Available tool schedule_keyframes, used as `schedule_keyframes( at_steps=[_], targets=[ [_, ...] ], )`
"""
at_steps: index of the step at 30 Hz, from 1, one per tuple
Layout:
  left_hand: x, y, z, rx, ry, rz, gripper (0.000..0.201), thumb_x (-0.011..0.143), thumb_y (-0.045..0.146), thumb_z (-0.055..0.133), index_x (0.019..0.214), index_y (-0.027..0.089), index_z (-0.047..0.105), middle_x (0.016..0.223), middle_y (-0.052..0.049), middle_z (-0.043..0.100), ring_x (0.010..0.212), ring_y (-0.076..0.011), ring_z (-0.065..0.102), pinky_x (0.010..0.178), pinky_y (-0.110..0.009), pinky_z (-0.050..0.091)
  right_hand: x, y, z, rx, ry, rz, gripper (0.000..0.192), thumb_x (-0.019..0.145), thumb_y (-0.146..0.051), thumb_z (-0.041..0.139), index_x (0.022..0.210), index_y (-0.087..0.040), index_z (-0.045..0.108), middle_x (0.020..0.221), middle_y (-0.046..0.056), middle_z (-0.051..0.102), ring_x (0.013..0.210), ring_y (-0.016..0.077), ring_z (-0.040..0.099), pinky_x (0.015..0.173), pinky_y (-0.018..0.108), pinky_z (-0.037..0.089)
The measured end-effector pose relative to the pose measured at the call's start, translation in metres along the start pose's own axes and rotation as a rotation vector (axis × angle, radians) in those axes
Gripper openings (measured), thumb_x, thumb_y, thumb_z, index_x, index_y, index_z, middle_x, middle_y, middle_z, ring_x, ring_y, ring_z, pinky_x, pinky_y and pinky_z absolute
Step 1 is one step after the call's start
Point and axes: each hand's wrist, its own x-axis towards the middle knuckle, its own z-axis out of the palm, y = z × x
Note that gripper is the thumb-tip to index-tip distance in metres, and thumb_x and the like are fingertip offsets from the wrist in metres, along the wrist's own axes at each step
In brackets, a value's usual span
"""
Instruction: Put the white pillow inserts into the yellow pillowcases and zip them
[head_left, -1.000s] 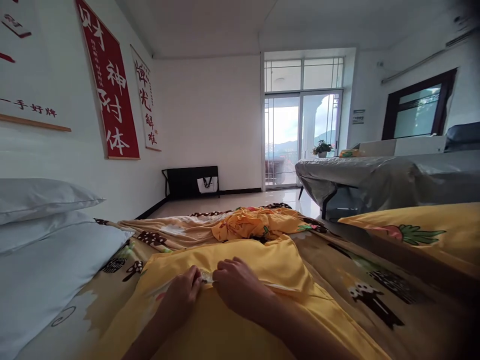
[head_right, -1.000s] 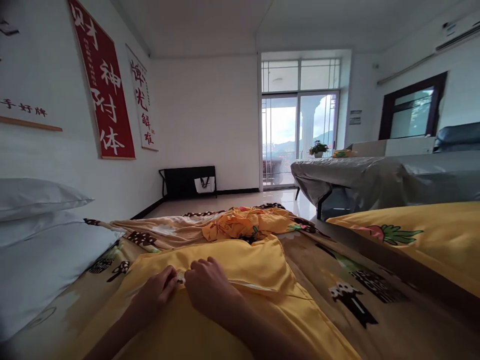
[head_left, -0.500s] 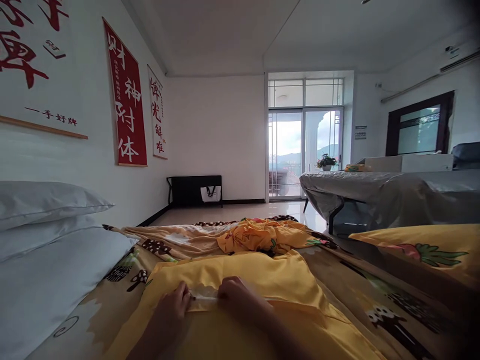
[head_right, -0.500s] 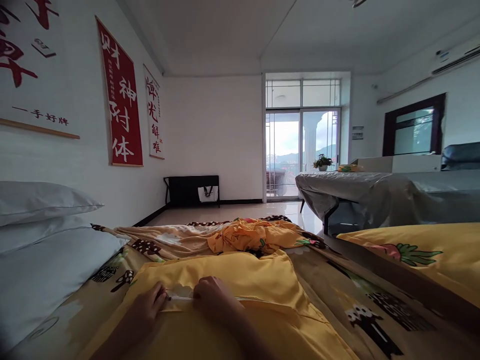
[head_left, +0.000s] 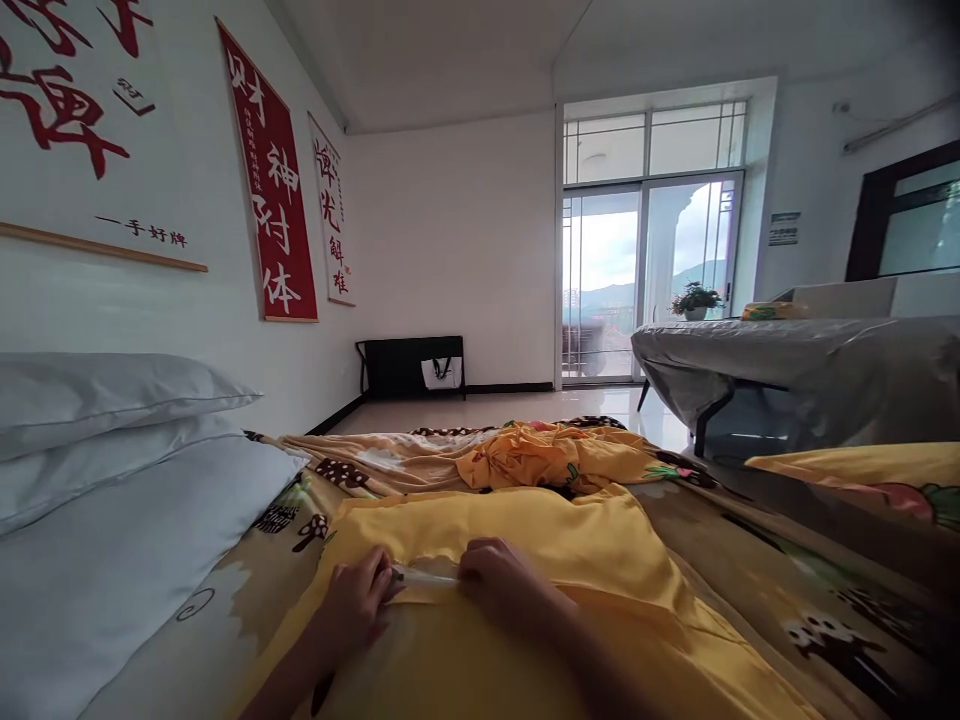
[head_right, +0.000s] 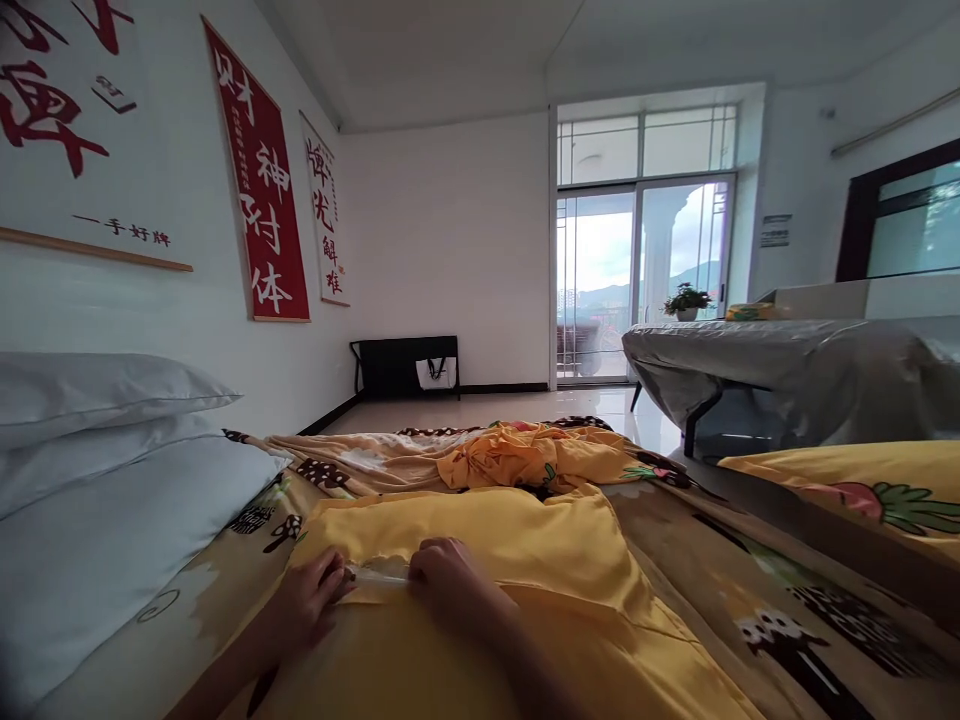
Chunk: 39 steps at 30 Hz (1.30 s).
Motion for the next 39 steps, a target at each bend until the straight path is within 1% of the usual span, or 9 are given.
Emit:
schedule_keyframes(
  at_steps=[3,8,12,18,21,25,34,37,39],
  targets=[
    [0.001,-0.001,-0.005,-0.049,-0.031,-0.055,0.024,0.088,0.031,0.029,0.080,0.021,0.049,0.073,-0.002,0.062,0.071,-0.0172,0.058,0.068,-0.026,0.037,0.000,-0.002,-0.002,0.000,-0.007,0.016,0.014,0.072,-0.012,0.055,0.071,-0.016,0.068,0.077,0.002,0.064,0.071,0.0098,0.052,0.067,0.019,0.034],
    [-0.002,-0.011,-0.013,-0.050,-0.019,-0.094,0.026,0.088,0.034,0.029,0.078,0.020,0.049,0.074,-0.002,0.062,0.072,-0.0171,0.057,0.067,-0.026,0.037,-0.001,-0.007,-0.007,-0.011,-0.039,0.051,0.015,0.072,-0.011,0.054,0.072,-0.016,0.068,0.079,0.002,0.065,0.072,0.0103,0.053,0.066,0.019,0.034],
    [-0.006,-0.020,-0.020,0.014,-0.034,-0.148,0.026,0.088,0.031,0.028,0.077,0.020,0.050,0.075,-0.002,0.063,0.074,-0.0169,0.058,0.073,-0.028,0.036,-0.002,-0.008,-0.008,-0.015,-0.036,0.051,0.016,0.073,-0.010,0.053,0.071,-0.016,0.067,0.078,0.002,0.065,0.073,0.0109,0.054,0.068,0.020,0.035],
    [-0.011,-0.038,-0.034,0.151,-0.089,-0.290,0.023,0.087,0.025,0.029,0.078,0.020,0.050,0.083,-0.003,0.066,0.082,-0.0181,0.060,0.077,-0.029,0.034,-0.002,-0.007,-0.005,-0.011,-0.028,0.061,0.016,0.073,-0.010,0.053,0.070,-0.016,0.067,0.077,0.002,0.064,0.072,0.0106,0.053,0.067,0.020,0.034],
    [-0.014,-0.046,-0.040,0.166,-0.092,-0.308,0.026,0.088,0.028,0.028,0.076,0.019,0.050,0.083,-0.003,0.066,0.083,-0.0193,0.060,0.080,-0.031,0.033,-0.002,-0.005,-0.005,0.003,-0.020,0.055,0.015,0.072,-0.010,0.054,0.069,-0.017,0.067,0.076,0.001,0.064,0.071,0.0102,0.052,0.067,0.020,0.033],
    [-0.017,-0.051,-0.045,0.215,-0.104,-0.367,0.026,0.087,0.026,0.028,0.080,0.019,0.052,0.086,-0.005,0.067,0.090,-0.0216,0.059,0.084,-0.035,0.032,-0.001,-0.002,-0.004,0.005,-0.020,0.049,0.014,0.073,-0.011,0.054,0.069,-0.017,0.066,0.076,0.001,0.063,0.071,0.0102,0.052,0.066,0.020,0.033],
    [-0.011,-0.067,-0.044,0.314,-0.120,-0.498,0.021,0.083,0.017,0.034,0.078,0.018,0.054,0.095,-0.009,0.068,0.098,-0.0258,0.059,0.088,-0.045,0.032,-0.002,-0.006,-0.005,0.011,-0.036,0.064,0.016,0.072,-0.010,0.052,0.068,-0.017,0.066,0.076,0.001,0.063,0.071,0.0107,0.053,0.066,0.021,0.033],
    [-0.007,-0.071,-0.041,0.323,-0.132,-0.509,0.023,0.083,0.015,0.033,0.079,0.018,0.055,0.097,-0.011,0.069,0.100,-0.0286,0.059,0.090,-0.051,0.031,-0.001,-0.005,-0.003,0.001,-0.045,0.068,0.015,0.072,-0.010,0.053,0.069,-0.017,0.065,0.077,0.001,0.064,0.073,0.0112,0.054,0.068,0.021,0.034],
    [-0.006,-0.073,-0.038,0.322,-0.134,-0.499,0.026,0.084,0.015,0.030,0.085,0.017,0.056,0.098,-0.013,0.069,0.100,-0.0302,0.060,0.091,-0.055,0.031,-0.001,-0.002,0.000,-0.032,-0.023,0.058,0.016,0.076,-0.012,0.051,0.071,-0.018,0.066,0.079,0.002,0.064,0.076,0.0125,0.055,0.070,0.022,0.036]
  ],
)
